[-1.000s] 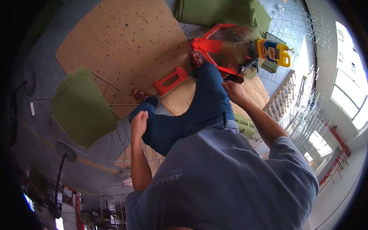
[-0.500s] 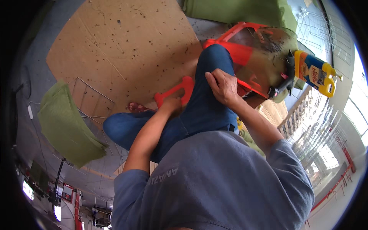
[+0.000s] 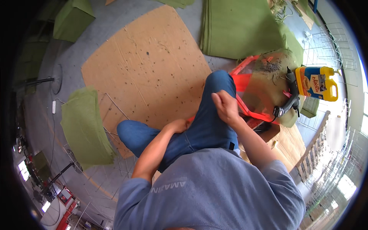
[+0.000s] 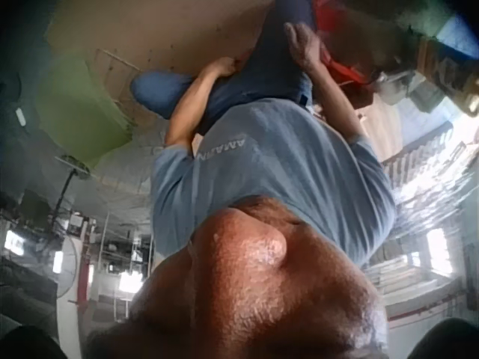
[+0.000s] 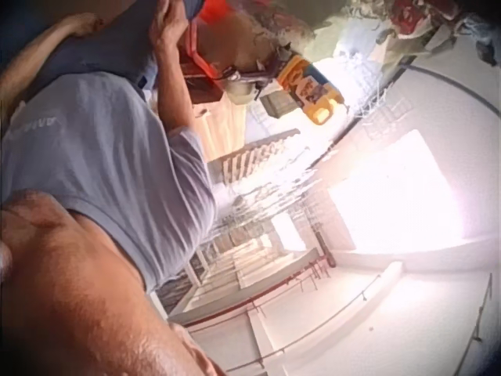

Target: Cover metal wire frames with green fabric using a glue gun to secure it.

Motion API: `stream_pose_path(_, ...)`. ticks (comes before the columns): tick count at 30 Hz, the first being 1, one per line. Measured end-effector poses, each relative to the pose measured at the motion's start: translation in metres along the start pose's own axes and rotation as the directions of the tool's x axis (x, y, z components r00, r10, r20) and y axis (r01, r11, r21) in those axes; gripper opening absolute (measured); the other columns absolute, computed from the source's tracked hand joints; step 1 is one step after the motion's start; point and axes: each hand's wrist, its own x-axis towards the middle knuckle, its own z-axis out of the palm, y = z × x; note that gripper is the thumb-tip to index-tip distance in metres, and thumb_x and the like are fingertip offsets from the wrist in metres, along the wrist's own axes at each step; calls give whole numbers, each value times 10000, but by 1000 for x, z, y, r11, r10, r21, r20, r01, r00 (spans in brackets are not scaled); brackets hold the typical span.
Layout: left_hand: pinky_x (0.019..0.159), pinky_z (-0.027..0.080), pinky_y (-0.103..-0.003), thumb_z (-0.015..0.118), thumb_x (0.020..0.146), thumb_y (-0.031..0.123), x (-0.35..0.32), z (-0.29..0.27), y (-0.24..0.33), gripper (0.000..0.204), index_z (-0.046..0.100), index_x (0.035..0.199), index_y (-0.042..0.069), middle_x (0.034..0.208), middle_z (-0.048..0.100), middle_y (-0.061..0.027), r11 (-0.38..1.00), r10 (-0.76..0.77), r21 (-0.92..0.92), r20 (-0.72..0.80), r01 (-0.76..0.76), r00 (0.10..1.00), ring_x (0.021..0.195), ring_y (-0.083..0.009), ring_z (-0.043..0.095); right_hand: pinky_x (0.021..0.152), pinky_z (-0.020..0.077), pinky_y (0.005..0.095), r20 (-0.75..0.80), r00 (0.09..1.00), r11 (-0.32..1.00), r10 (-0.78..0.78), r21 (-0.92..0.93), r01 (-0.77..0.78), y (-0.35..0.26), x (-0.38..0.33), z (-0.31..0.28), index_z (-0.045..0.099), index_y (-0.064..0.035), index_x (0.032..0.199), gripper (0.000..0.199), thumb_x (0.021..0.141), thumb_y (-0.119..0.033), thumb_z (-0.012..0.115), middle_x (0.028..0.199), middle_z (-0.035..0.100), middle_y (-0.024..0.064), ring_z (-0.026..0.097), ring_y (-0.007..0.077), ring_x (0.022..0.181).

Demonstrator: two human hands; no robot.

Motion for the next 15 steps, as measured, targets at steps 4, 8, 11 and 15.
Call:
stream_pose_path(4, 530, 488, -214, 650, 953, 211, -151, -41, 43, 162, 668, 980, 52, 743, 618, 17, 682, -493, -660, -734, -316, 468, 636, -66, 600, 629, 447, 326, -264, 830, 870, 492, 113, -480, 50, -64, -66, 573, -6, 881, 325, 1029, -289, 510, 749, 582, 85, 517, 177, 675)
stream_pose_path(8, 427, 361, -261, 479, 989, 211, -246, 106, -74, 253, 533, 766, 103, 587, 481, -23, 500, -791, -844, -536, -193, 297, 461, -101, 458, 626, 510, 386, 443, 520, 611, 730, -82, -787, 202, -208, -75, 636, -40, 960, 369, 991, -379, 493, 912, 665, 84, 617, 225, 784)
stream_pose_path(11, 548, 493, -354, 598, 898, 248, -229, 256, -72, 139, 678, 982, 172, 827, 663, -50, -329, -462, -922, 346, 204, 816, 623, -188, 629, 904, 523, 398, 680, 389, 736, 622, -338, -587, 209, -266, -82, 647, -99, 1277, 432, 920, -331, 579, 1208, 689, 158, 677, 286, 1046)
stream_pose_path(15, 562, 498, -362, 607, 892, 251, -210, 275, -70, 146, 680, 989, 170, 844, 668, -52, -315, -457, -921, 358, 229, 814, 644, -191, 635, 839, 525, 316, 484, 438, 350, 757, 265, -899, 187, -247, -56, 626, -20, 1277, 352, 1012, -157, 439, 1082, 713, 57, 672, 196, 912)
